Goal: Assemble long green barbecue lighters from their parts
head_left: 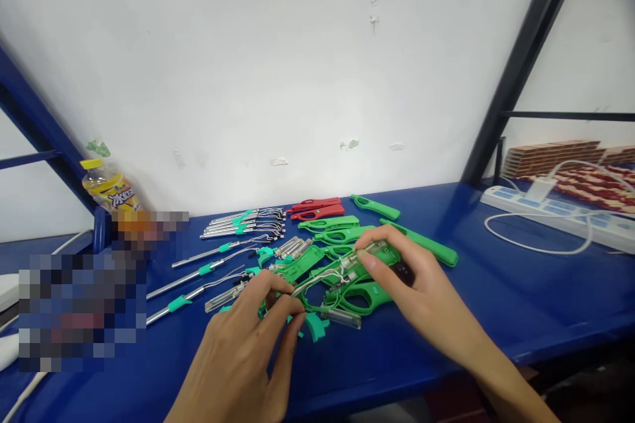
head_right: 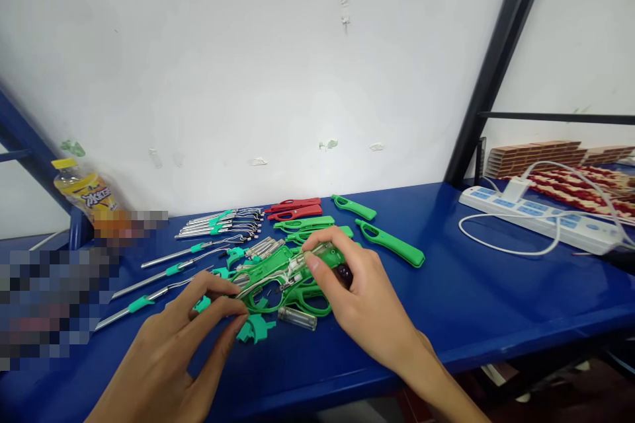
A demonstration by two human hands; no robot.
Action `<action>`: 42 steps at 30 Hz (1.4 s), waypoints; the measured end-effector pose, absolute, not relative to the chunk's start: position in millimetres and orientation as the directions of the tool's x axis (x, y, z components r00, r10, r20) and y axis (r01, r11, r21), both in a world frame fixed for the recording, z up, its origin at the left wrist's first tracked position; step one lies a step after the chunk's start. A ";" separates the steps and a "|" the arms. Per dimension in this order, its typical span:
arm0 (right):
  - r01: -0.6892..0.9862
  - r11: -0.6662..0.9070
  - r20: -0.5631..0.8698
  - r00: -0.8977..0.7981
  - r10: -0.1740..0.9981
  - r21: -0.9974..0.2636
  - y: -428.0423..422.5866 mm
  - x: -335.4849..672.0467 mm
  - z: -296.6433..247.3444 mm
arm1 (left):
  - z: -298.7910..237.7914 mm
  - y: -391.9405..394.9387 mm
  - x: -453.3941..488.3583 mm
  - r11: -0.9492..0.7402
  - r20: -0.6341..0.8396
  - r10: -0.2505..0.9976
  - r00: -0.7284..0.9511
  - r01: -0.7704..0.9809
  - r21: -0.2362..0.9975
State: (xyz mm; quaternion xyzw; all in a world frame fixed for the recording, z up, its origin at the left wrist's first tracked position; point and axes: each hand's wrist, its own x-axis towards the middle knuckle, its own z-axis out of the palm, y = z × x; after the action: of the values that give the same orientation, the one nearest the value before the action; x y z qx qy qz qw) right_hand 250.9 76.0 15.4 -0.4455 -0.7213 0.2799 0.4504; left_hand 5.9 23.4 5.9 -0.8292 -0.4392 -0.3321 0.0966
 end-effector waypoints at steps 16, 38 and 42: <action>0.363 0.381 0.318 -0.222 0.922 -0.850 83.1 248.0 9.6 | 4.3 28.1 5.8 -0.506 0.599 0.769 0.221 0.783 0.361; 0.510 0.387 0.244 -0.325 0.914 -0.769 77.2 233.4 0.9 | -8.2 50.0 -4.9 0.179 0.245 0.913 -0.327 0.859 0.480; 0.531 0.402 0.245 -0.343 0.907 -0.746 72.7 230.2 1.5 | -5.3 51.2 -4.8 0.246 0.207 0.911 -0.357 0.872 0.424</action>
State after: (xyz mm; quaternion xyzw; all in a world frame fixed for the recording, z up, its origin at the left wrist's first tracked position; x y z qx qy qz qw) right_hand 230.2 72.7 1.5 -0.4675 -0.7688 0.2837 0.3316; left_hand -4.8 51.2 -5.3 -0.5654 -0.7882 -0.2398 -0.0405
